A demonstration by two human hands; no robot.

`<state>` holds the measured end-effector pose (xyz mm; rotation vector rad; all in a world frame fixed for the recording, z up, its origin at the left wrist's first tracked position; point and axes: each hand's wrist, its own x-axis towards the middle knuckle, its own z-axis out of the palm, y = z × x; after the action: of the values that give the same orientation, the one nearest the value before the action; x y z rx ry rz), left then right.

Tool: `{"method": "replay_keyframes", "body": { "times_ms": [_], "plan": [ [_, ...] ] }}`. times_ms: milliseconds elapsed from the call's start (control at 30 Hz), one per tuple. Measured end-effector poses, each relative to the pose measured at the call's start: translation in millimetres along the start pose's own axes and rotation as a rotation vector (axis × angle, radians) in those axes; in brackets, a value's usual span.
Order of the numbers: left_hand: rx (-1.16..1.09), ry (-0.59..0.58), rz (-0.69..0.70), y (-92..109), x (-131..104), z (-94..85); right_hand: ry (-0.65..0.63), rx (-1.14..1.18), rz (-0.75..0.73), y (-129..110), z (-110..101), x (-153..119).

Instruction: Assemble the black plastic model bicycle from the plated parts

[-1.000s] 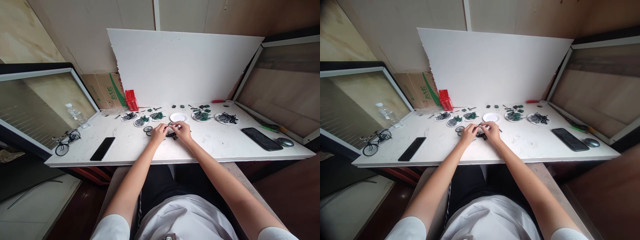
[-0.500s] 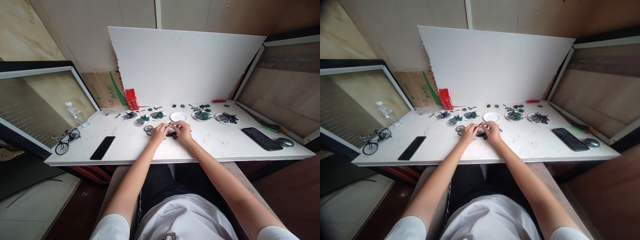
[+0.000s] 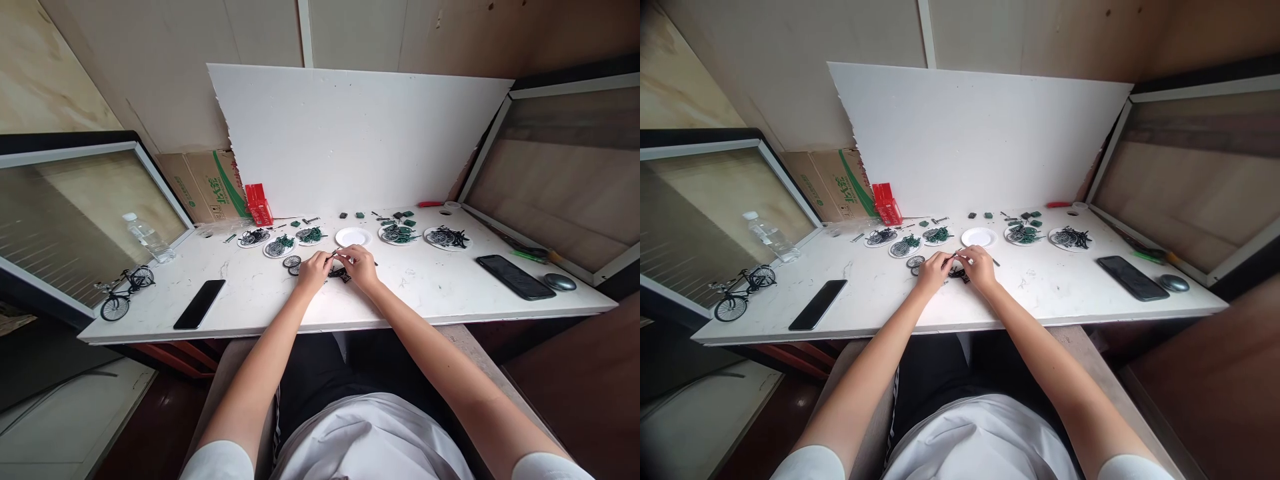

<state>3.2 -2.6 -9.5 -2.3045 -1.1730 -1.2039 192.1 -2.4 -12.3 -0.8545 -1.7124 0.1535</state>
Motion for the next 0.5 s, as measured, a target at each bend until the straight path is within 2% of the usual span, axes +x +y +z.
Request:
{"method": "replay_keyframes", "body": {
  "times_ms": [200, 500],
  "plan": [
    [-0.025, 0.004, -0.028, -1.0, 0.0, -0.1, 0.018, -0.023, -0.057, -3.7, -0.4, 1.1],
    [-0.037, 0.035, -0.044, -4.2, -0.5, 0.1, -0.022, 0.032, -0.046, -6.9, -1.3, 2.3]
  ]
}}
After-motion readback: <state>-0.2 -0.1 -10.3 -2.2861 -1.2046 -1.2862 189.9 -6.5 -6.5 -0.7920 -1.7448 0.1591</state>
